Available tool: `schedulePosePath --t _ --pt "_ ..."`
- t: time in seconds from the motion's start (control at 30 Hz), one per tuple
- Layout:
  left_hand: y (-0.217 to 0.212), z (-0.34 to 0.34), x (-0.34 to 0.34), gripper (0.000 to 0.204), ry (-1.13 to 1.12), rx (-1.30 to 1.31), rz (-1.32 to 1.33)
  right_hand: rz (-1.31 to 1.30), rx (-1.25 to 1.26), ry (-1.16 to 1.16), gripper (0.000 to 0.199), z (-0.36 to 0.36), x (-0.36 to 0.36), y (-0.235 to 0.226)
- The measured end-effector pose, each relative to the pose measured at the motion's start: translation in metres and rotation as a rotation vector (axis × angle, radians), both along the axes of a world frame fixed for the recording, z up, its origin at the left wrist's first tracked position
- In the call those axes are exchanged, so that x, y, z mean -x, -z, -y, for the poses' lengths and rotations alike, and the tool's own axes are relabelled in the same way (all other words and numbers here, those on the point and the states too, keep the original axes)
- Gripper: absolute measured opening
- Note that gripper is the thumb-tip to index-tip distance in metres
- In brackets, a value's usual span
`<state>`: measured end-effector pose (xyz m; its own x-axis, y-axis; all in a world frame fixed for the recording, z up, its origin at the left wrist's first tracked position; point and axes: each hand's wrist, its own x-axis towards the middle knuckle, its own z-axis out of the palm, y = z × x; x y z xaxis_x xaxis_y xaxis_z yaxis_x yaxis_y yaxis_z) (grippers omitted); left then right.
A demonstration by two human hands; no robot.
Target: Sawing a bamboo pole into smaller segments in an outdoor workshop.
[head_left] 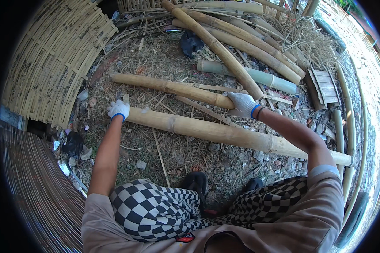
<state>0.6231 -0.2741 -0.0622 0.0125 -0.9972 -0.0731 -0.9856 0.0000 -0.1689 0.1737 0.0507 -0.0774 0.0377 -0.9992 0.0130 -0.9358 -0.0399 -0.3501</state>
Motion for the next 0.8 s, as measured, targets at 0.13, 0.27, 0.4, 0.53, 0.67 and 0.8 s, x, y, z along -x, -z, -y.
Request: schedulePosePath --t 0.13,0.27,0.4,0.53,0.67,0.8 --pt "-0.005 -0.008 0.0 0.059 -0.009 -0.013 0.023 0.044 -0.074 -0.049 0.079 -0.013 0.0 0.036" --pt "-0.02 -0.028 0.012 0.066 0.07 -0.019 0.09 0.005 -0.026 -0.056 0.078 -0.035 0.0 0.04" --pt "-0.016 -0.036 -0.007 0.071 0.065 0.067 0.093 0.101 -0.071 -0.155 0.077 -0.041 -0.015 0.014" --pt "-0.003 -0.033 -0.004 0.07 0.079 0.124 -0.032 0.106 -0.084 -0.185 0.07 -0.048 -0.014 0.044" --pt "0.0 -0.02 0.0 0.074 0.084 0.05 -0.094 0.183 -0.008 -0.212 0.051 -0.049 -0.019 0.045" --pt "0.007 -0.007 -0.001 0.084 0.104 -0.021 -0.18 0.523 -0.157 0.051 0.033 -0.045 -0.027 0.03"
